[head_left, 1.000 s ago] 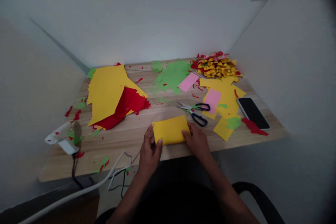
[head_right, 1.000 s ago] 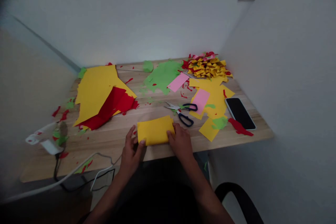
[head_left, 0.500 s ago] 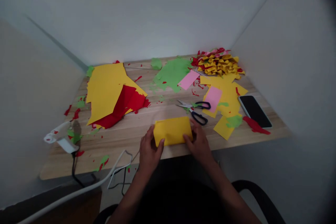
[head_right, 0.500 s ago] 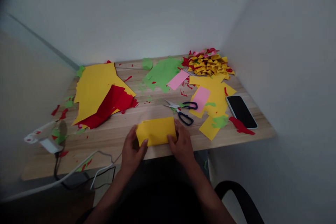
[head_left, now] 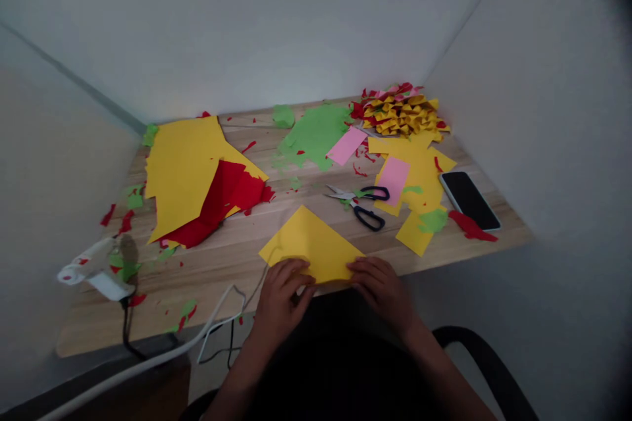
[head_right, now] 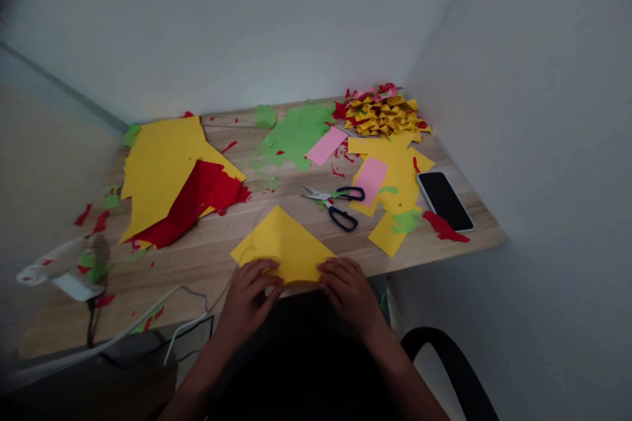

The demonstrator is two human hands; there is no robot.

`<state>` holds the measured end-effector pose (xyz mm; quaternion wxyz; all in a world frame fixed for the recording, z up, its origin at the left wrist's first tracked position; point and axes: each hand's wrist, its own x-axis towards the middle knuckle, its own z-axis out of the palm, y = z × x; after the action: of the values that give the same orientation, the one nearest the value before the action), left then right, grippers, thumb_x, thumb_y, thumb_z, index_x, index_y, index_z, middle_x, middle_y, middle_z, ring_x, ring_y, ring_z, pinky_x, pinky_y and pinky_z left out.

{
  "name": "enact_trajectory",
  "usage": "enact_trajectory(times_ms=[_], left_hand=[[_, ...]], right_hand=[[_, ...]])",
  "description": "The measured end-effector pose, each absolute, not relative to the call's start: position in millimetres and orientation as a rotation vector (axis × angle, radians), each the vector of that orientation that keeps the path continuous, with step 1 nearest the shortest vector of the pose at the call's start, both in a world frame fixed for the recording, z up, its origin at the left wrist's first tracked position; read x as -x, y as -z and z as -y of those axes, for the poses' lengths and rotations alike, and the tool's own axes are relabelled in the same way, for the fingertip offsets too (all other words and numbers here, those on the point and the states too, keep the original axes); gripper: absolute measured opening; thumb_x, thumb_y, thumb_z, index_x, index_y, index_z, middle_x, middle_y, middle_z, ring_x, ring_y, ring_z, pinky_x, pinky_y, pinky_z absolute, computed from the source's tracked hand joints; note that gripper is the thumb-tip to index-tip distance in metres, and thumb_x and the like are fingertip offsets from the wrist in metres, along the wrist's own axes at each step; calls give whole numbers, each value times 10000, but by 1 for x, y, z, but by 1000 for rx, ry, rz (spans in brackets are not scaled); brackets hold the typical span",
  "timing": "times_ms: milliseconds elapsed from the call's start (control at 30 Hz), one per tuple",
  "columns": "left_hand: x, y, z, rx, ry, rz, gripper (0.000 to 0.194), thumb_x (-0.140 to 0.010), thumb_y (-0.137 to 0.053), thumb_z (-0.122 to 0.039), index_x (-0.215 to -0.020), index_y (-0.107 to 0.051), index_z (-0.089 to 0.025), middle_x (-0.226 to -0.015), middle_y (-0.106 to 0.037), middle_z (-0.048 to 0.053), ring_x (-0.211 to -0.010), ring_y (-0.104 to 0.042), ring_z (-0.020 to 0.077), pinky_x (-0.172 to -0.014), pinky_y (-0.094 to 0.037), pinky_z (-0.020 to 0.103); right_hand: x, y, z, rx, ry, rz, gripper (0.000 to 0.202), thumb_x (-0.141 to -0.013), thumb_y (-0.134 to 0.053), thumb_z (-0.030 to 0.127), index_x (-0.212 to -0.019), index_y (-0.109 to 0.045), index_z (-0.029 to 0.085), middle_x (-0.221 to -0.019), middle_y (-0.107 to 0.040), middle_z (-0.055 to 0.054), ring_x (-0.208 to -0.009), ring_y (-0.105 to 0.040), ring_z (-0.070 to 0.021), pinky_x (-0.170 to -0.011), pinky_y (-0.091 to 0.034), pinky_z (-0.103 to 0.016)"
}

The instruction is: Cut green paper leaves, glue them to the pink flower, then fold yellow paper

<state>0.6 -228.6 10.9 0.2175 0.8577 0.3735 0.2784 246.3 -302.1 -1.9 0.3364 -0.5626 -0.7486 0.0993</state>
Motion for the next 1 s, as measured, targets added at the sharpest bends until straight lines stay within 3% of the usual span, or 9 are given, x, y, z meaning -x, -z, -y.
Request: enact_trajectory(times_ms=[167,267,333,500,667,867,1000], left_hand=[[-8,-4,222,-2211,-750,-1367,213,-946,-600,-345,-1082,-676,-200,-1017,-725,83,-950,-653,237,-843,-520,395],[-17,-3,218,-2110,-771,-1519,333,-974,-538,-355,-1255,-622,-197,-1082,-716,101,-937,-655,237,-830,-526,389],[-23,-4,215,-2144,-713,-1553,327,-986,-508,-345,-1259,-625,-209,-1082,-727,93,-926,-655,247,-833,-513,400],[-32,-9,206,-2275,-550,-1552,252,-984,-486,-289,-1144,-666,-215,-1120,-746,70,-981,-657,273,-870,-469,422],[-33,-11,208,-2324,-536,-1539,243,-982,-477,-264,-1116,-672,-211,-1056,-740,73,-959,-646,275,-840,-463,429],[-34,-10,212,-2439,-600,-1515,301,-990,-477,-276,-1220,-665,-225,-1396,-615,97,-1312,-513,295,-1077,-397,511],[-43,-22,217,-2503,-425,-1643,341,-984,-504,-331,-1271,-662,-237,-1407,-618,100,-1165,-576,345,-908,-472,519]], right_hand=[[-241,0,276,1789,-326,1718,246,-1001,-521,319,-840,-670,208,-838,-741,-55,-812,-664,-208,-790,-481,-354],[-230,-5,256,2053,-307,1662,253,-976,-549,345,-801,-677,214,-776,-736,-55,-743,-658,-219,-719,-445,-342],[-225,-5,248,2162,-283,1643,256,-967,-555,355,-790,-679,218,-742,-727,-54,-721,-649,-222,-696,-420,-337],[-223,1,246,1974,-207,1629,209,-974,-525,341,-938,-673,198,-904,-733,-72,-878,-635,-239,-838,-420,-364],[-223,4,242,2002,-230,1552,192,-950,-512,301,-1040,-639,189,-810,-682,-57,-807,-613,-242,-795,-431,-383],[-225,5,248,1845,-87,1541,121,-947,-543,284,-983,-621,198,-948,-654,-88,-944,-593,-253,-879,-451,-426],[-222,2,268,1609,88,1534,84,-919,-593,211,-999,-616,223,-1056,-606,-98,-1042,-584,-258,-946,-461,-483]])
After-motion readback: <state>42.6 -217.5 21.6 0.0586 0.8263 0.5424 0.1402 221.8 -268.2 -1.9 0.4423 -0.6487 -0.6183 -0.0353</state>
